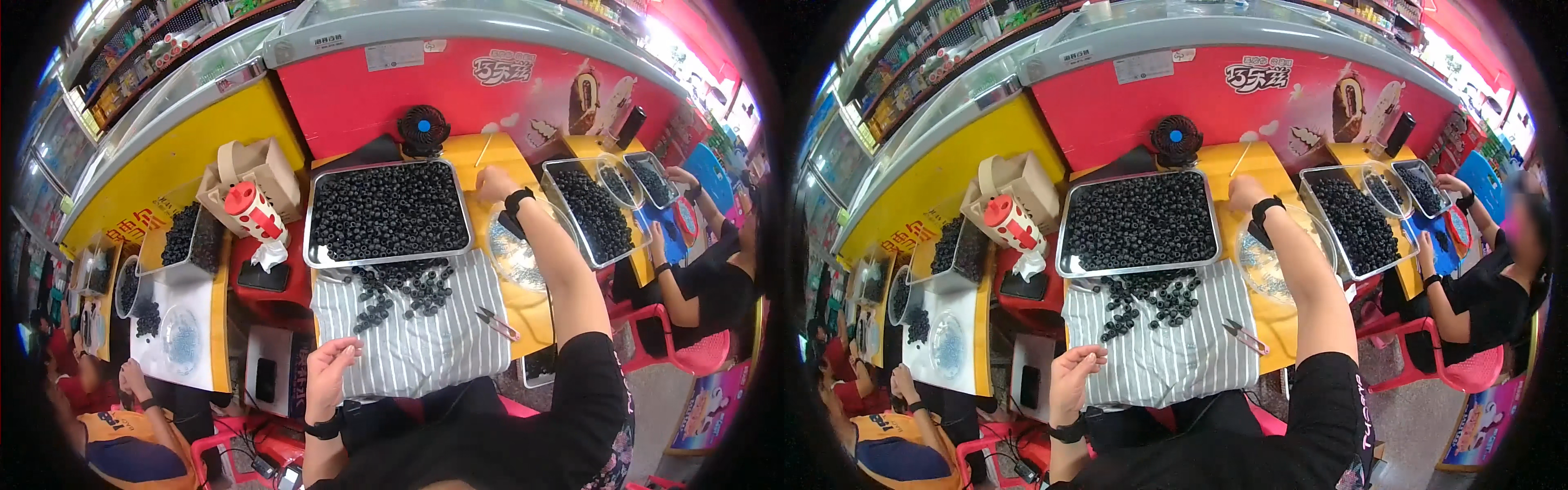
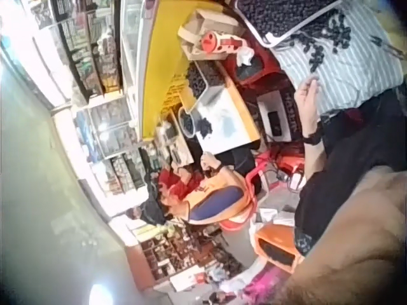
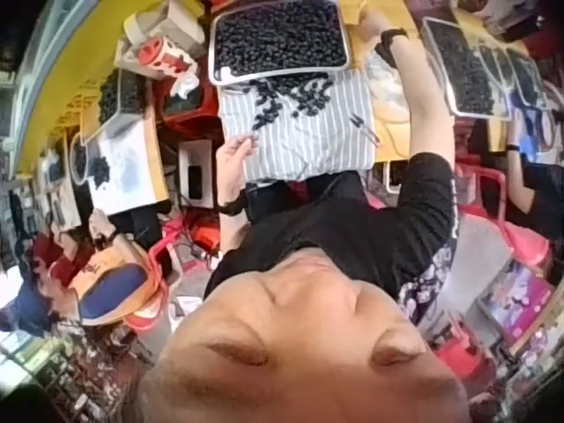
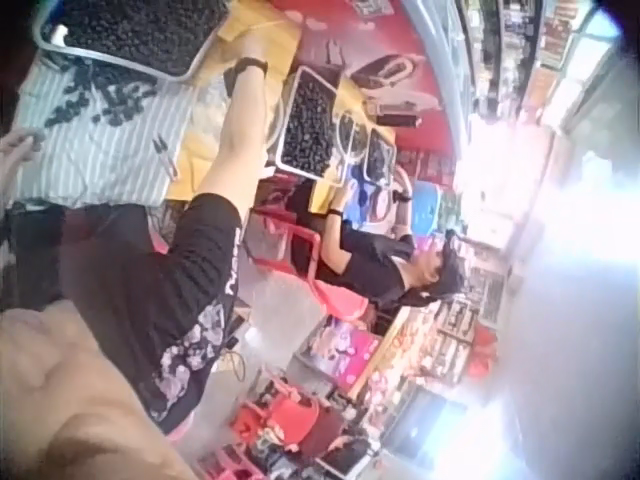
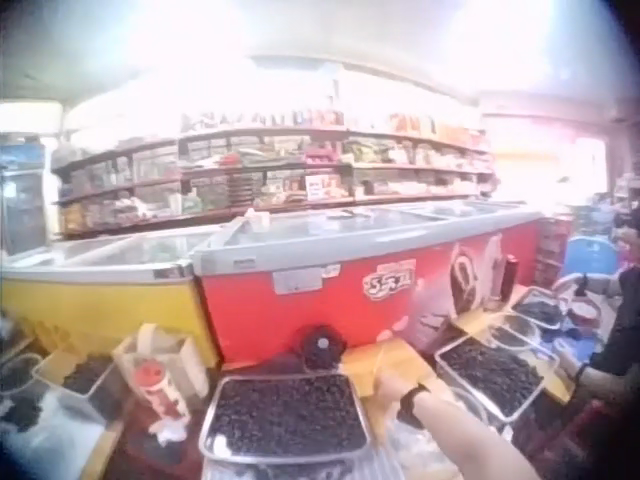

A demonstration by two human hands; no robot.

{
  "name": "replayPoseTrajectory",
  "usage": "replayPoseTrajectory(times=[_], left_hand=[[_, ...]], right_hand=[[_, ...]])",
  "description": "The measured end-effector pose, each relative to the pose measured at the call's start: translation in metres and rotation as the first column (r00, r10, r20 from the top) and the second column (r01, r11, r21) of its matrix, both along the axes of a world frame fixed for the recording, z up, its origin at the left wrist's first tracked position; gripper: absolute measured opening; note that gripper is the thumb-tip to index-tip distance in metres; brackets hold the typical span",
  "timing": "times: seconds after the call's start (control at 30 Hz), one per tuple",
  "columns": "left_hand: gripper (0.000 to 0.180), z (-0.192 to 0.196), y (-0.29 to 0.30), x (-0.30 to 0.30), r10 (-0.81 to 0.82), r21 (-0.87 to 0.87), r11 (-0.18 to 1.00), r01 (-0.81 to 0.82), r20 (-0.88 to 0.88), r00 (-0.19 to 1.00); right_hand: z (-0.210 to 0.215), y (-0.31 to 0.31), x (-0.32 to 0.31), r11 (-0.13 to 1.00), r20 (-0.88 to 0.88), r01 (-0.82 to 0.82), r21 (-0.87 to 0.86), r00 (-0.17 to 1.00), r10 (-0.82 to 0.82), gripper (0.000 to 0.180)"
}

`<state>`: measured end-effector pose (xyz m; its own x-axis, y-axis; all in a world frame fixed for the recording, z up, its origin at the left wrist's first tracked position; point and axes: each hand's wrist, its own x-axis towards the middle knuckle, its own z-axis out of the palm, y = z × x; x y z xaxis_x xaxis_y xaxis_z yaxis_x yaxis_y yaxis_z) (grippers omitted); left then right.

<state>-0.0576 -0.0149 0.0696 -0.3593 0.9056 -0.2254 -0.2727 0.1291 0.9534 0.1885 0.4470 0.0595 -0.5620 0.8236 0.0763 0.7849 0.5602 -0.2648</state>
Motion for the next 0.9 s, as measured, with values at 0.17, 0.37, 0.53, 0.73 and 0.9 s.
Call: replayPoseTrajectory(times=[0.17, 0.37, 0.53, 0.73, 0.9], left_hand=[[0.021, -0.001, 0.001, -0.001, 0.0, -0.016, 1.0, 0.0, -0.009, 1.0], [0.021, -0.001, 0.0, 0.005, -0.001, 0.004, 1.0, 0.001, -0.018, 1.0], [0.022, -0.01, 0.003, 0.01, -0.061, 0.056, 0.996, 0.062, -0.024, 0.998], [0.023, -0.015, -0.001, 0.025, -0.139, 0.07, 0.988, 0.136, 0.032, 0.99], [0.023, -0.027, -0.006, 0.027, -0.12, 0.071, 0.99, 0.121, -0.014, 0.993]], right_hand=[[-0.016, -0.005, -0.012, 0.999, -0.046, -0.022, -0.023, 0.999, 0.021, 0.011], [0.039, -0.047, -0.029, 0.967, -0.318, -0.042, -0.253, 0.947, -0.042, 0.009], [0.051, -0.142, -0.051, 0.816, -0.395, -0.434, -0.383, 0.875, 0.28, 0.01], [0.022, -0.217, -0.054, 0.801, -0.378, -0.461, -0.381, 0.869, 0.32, 0.017], [0.013, -0.233, -0.032, 0.937, -0.285, -0.324, -0.134, 0.918, 0.277, 0.022]])
